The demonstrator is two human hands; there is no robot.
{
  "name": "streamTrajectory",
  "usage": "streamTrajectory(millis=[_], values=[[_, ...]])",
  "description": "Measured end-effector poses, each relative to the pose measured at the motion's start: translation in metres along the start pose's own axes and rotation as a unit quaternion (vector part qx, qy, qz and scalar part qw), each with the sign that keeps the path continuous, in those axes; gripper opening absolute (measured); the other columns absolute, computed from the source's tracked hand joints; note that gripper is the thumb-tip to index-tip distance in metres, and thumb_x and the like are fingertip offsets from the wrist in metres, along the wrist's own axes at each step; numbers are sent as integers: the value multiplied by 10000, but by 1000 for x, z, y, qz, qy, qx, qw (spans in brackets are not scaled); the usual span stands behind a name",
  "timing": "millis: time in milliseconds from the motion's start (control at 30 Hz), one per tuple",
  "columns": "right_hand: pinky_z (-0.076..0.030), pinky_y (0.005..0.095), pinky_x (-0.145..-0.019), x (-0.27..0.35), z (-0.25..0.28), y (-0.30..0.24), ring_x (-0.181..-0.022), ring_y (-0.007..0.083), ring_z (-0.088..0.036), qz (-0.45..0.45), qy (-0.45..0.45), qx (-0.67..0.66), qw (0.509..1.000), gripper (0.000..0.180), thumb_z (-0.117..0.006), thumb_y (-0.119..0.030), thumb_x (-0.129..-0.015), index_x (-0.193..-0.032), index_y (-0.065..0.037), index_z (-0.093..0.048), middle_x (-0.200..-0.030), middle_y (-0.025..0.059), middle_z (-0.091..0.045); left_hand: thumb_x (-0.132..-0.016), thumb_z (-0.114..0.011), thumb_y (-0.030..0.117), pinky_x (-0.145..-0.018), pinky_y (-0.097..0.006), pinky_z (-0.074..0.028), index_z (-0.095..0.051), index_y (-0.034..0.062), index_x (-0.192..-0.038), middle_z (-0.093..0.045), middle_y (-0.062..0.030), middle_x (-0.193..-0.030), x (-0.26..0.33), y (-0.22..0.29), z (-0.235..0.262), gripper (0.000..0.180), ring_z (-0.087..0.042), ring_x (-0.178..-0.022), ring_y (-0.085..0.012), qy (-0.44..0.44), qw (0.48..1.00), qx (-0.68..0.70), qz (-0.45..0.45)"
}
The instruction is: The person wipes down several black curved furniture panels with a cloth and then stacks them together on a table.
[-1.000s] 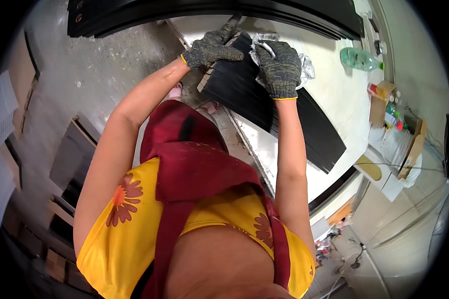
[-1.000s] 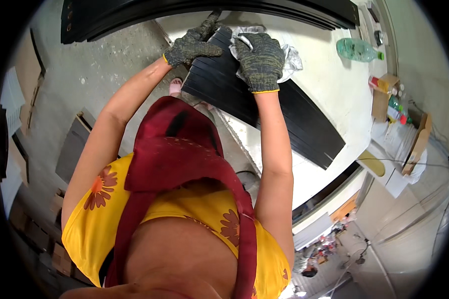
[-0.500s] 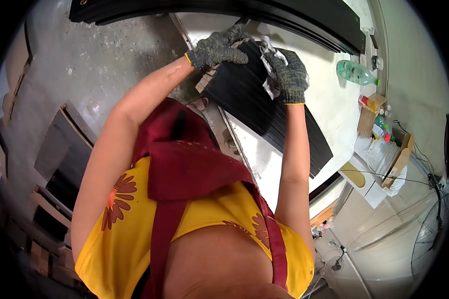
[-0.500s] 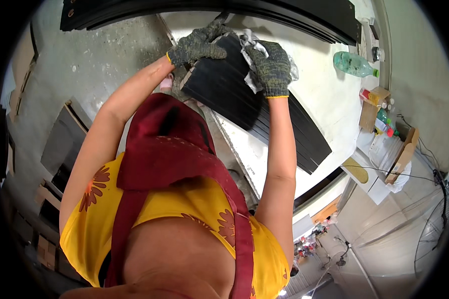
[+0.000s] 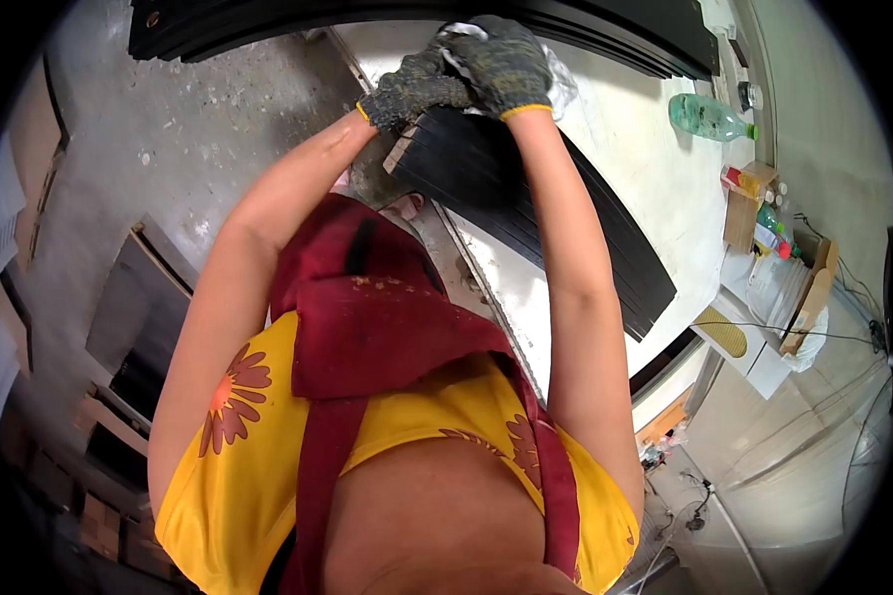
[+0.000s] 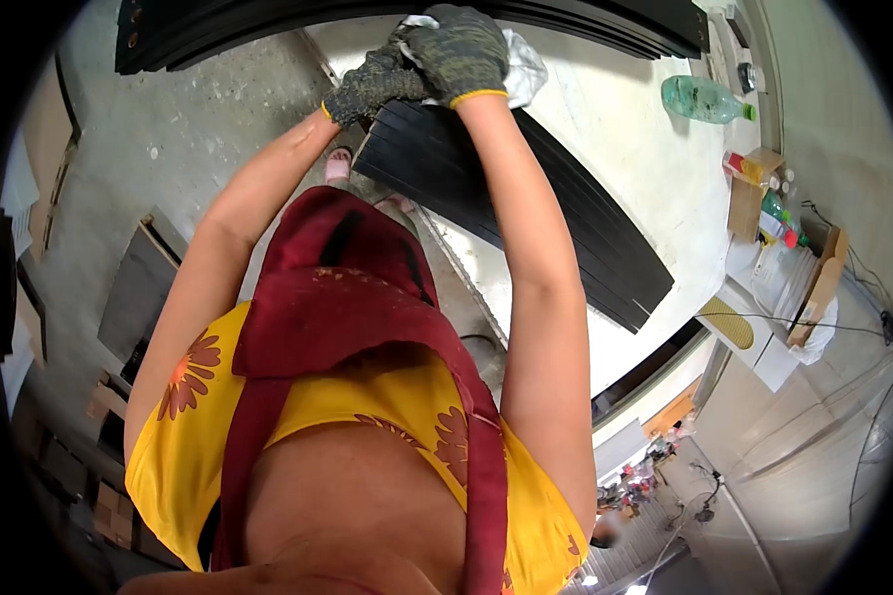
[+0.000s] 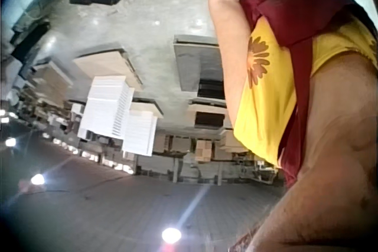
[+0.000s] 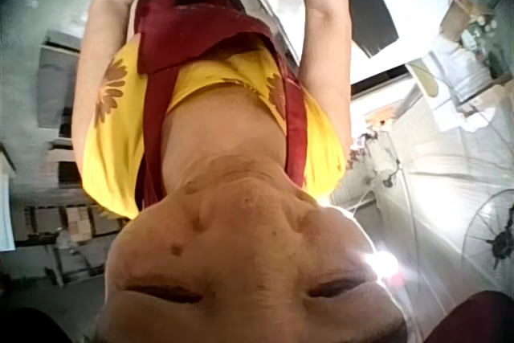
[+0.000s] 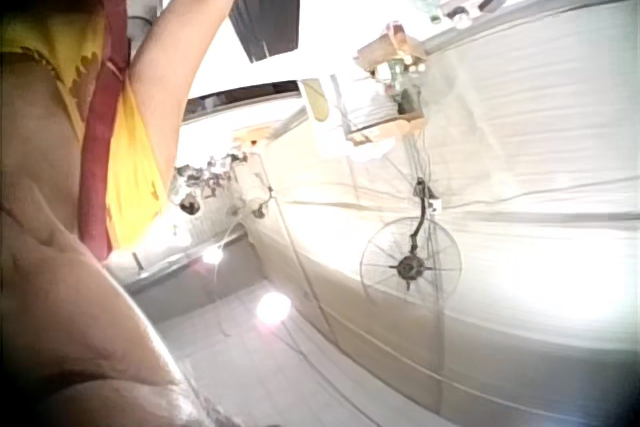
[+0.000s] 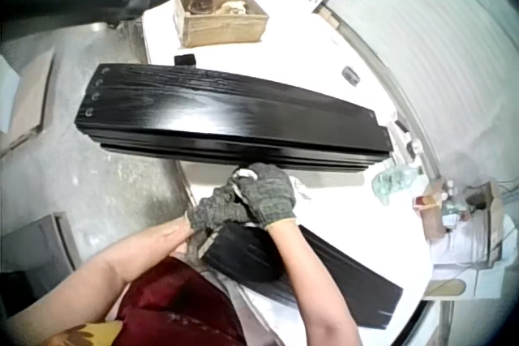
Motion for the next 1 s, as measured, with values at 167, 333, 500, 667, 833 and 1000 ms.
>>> streamTrajectory(millis=[167,333,500,667,833,1000], values=[[-463,404,-939,23,31,17,-1085,338,-581,-150,-5,-168,974,320,-600,-335,-844,-1159,-293,-639,-1207,89,-611,-759,-766,138,-1045,-307,-375,-489,45,-1345,-529,-90,-1336,3,6,-2,655,-475,-1239,-192,72,991,105,42],[-475,363,-944,87,13,47,-1077,265,-600,-194,-121,-275,934,374,-687,-260,-788,-1160,-285,-653,-1202,72,-613,-731,-792,154,-1109,-311,-283,-371,48,-1437,-415,-103,-1443,7,5,-8,829,-370,-1339,-206,35,982,178,45],[-488,361,-833,61,17,40,-930,289,-634,-188,-74,-321,925,459,-688,-414,-793,-1079,-56,-673,-1020,147,-674,-723,-778,330,-1078,-323,-345,-227,57,-1489,-396,-179,-1456,6,10,-8,982,-419,-1322,-271,24,996,76,35],[-457,379,-952,24,4,29,-1097,290,-588,-34,-21,-138,990,322,-627,-361,-822,-1118,-242,-674,-1190,75,-632,-741,-752,375,-1079,-340,-350,-252,72,-1482,-416,-177,-1442,1,19,-11,944,-421,-1320,-293,16,998,40,54],[-440,394,-971,15,10,14,-1099,279,-583,-27,-36,-94,995,393,-521,-497,-873,-1179,-282,-644,-1223,28,-616,-736,-772,341,-1084,-331,-329,-254,25,-1472,-421,-169,-1443,1,5,-5,953,-403,-1334,-256,38,997,59,24],[-458,401,-951,61,7,46,-1135,288,-568,-384,60,-363,847,457,-639,-517,-787,-1190,-302,-623,-1258,57,-590,-775,-757,287,-1060,-316,-360,-195,46,-1499,-411,-174,-1440,5,28,0,947,-403,-1325,-248,16,997,73,32]])
Point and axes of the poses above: each hand's wrist, its own x-axis away from the middle knuckle, its own z-axis out of the back of the hand, y = z × x, the point moved 1 cm from there along -x, towards the middle knuckle
